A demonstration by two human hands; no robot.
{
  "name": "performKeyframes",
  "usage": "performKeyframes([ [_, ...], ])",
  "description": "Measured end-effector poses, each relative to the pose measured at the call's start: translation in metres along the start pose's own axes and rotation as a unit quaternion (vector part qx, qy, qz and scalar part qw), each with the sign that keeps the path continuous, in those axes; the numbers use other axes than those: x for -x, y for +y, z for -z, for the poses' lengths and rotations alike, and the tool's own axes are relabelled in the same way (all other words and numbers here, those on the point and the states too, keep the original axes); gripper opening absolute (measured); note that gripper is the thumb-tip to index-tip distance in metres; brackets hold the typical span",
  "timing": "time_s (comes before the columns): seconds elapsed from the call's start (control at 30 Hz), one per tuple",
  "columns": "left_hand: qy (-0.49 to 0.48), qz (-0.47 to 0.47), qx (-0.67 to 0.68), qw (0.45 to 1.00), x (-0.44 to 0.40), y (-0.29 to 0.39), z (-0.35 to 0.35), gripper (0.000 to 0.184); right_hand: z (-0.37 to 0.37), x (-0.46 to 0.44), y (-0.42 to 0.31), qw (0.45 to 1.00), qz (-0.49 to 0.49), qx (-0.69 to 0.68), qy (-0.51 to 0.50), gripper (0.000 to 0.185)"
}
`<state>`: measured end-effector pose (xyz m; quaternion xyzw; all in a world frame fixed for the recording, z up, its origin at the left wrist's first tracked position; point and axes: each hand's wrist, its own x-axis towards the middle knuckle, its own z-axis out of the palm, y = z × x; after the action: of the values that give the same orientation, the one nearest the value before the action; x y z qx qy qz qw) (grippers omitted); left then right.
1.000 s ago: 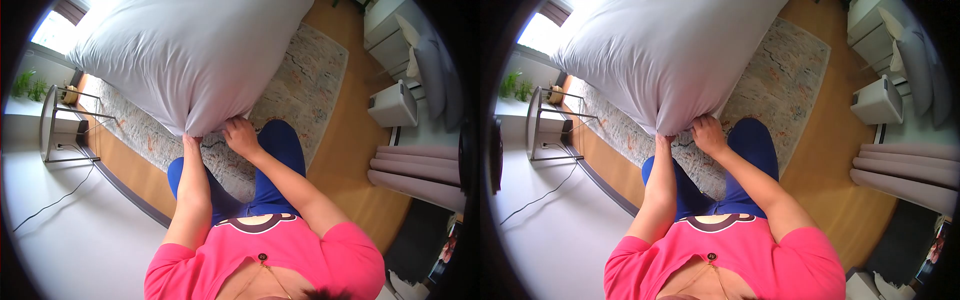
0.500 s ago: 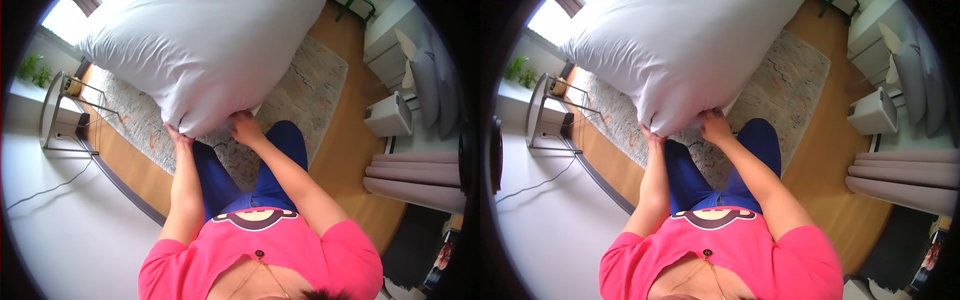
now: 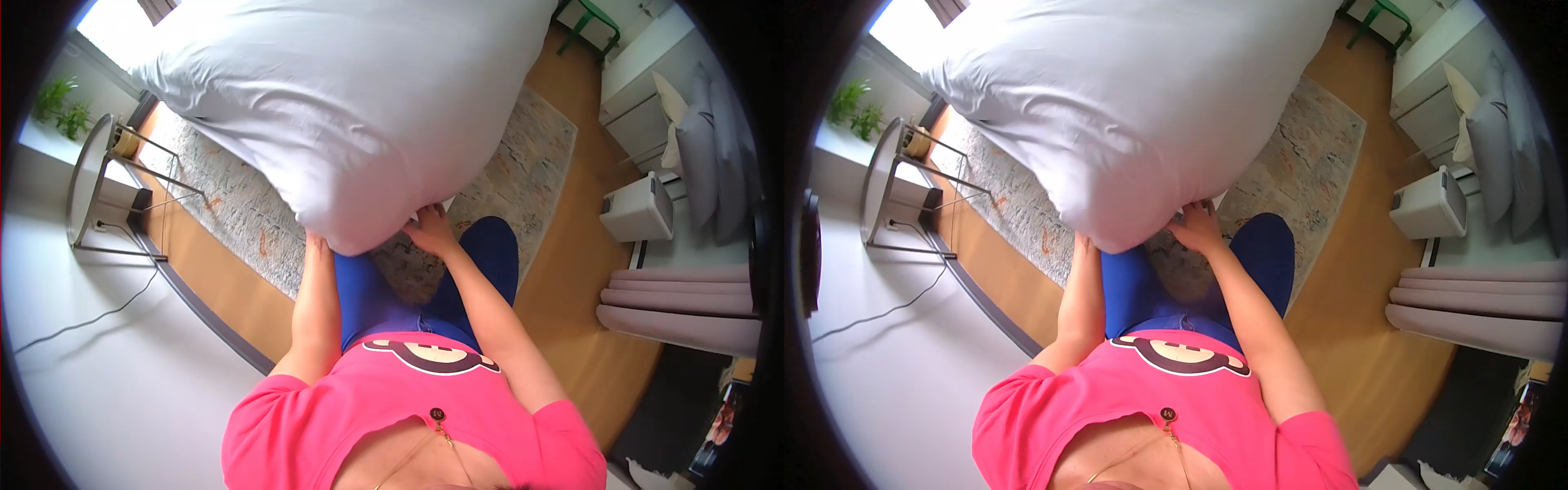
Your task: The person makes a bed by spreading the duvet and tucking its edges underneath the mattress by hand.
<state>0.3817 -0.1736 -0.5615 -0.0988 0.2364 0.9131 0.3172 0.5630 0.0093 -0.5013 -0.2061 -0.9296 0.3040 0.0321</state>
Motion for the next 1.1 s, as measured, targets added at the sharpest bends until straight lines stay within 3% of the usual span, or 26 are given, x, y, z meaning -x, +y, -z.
performKeyframes([
  [0.07,-0.007,0.021,-0.011,1.000,-0.001,0.013,-0.002,0.050,-0.006,-0.002,0.013,0.991,-0.043,-0.121,-0.045,0.060],
  [0.1,-0.004,0.036,-0.031,0.999,-0.007,0.021,-0.005,0.051,-0.003,-0.002,0.018,0.964,-0.089,-0.246,-0.044,0.058],
  [0.17,0.030,0.073,-0.114,0.990,-0.022,0.034,-0.002,0.052,0.006,0.003,0.007,0.857,-0.175,-0.482,-0.046,0.054],
  [0.23,0.083,0.110,-0.198,0.970,-0.045,0.034,0.001,0.051,-0.008,0.002,-0.021,0.731,-0.311,-0.606,-0.032,0.050],
  [0.27,0.100,0.079,-0.226,0.966,-0.055,0.028,0.002,0.050,-0.015,-0.001,-0.031,0.654,-0.375,-0.656,-0.022,0.048],
  [0.37,0.134,-0.049,-0.299,0.944,-0.072,0.009,0.022,0.051,-0.037,-0.028,-0.034,0.600,-0.290,-0.745,-0.034,0.040],
  [0.4,0.174,0.003,-0.200,0.964,-0.082,0.005,0.043,0.053,-0.042,-0.032,-0.040,0.592,-0.296,-0.749,0.018,0.037],
  [0.5,0.013,-0.065,0.113,0.991,-0.034,0.040,0.043,0.055,-0.052,-0.042,-0.049,0.588,-0.304,-0.736,0.143,0.035],
  [0.57,0.064,-0.002,0.098,0.993,-0.034,0.076,0.037,0.053,-0.060,-0.041,-0.050,0.610,-0.311,-0.704,0.186,0.036],
  [0.63,0.090,0.039,-0.029,0.995,-0.036,0.102,0.015,0.053,-0.060,-0.036,-0.047,0.631,-0.333,-0.679,0.171,0.028],
  [0.7,0.081,0.057,-0.269,0.958,-0.049,0.127,-0.017,0.055,-0.067,-0.033,-0.030,0.643,-0.319,-0.682,0.139,0.023],
  [0.77,0.032,-0.053,-0.140,0.988,-0.057,0.163,0.000,0.050,-0.059,-0.026,-0.030,0.645,-0.303,-0.697,0.079,0.018],
  [0.8,-0.121,-0.079,-0.015,0.989,-0.018,0.177,-0.036,0.046,-0.054,-0.022,-0.034,0.645,-0.293,-0.703,0.052,0.016],
  [0.87,-0.032,-0.051,-0.093,0.994,-0.006,0.180,-0.015,0.042,-0.031,-0.012,-0.063,0.542,-0.288,-0.789,-0.011,0.019],
  [0.9,-0.024,0.017,-0.190,0.981,-0.018,0.168,0.040,0.042,-0.025,-0.007,-0.072,0.486,-0.285,-0.825,-0.046,0.020],
  [0.97,0.059,0.080,-0.376,0.921,-0.031,0.123,0.083,0.045,-0.036,-0.011,-0.057,0.521,-0.288,-0.803,-0.038,0.024],
  [1.03,0.131,0.052,-0.373,0.917,-0.030,0.105,0.092,0.046,-0.053,-0.022,-0.036,0.539,-0.278,-0.795,-0.030,0.025],
  [1.07,0.251,0.049,-0.353,0.900,-0.021,0.102,0.077,0.052,-0.061,-0.024,-0.028,0.538,-0.271,-0.798,-0.024,0.025],
  [1.1,0.214,0.106,-0.254,0.937,-0.009,0.106,0.064,0.054,-0.069,-0.024,-0.020,0.538,-0.264,-0.800,-0.019,0.025],
])
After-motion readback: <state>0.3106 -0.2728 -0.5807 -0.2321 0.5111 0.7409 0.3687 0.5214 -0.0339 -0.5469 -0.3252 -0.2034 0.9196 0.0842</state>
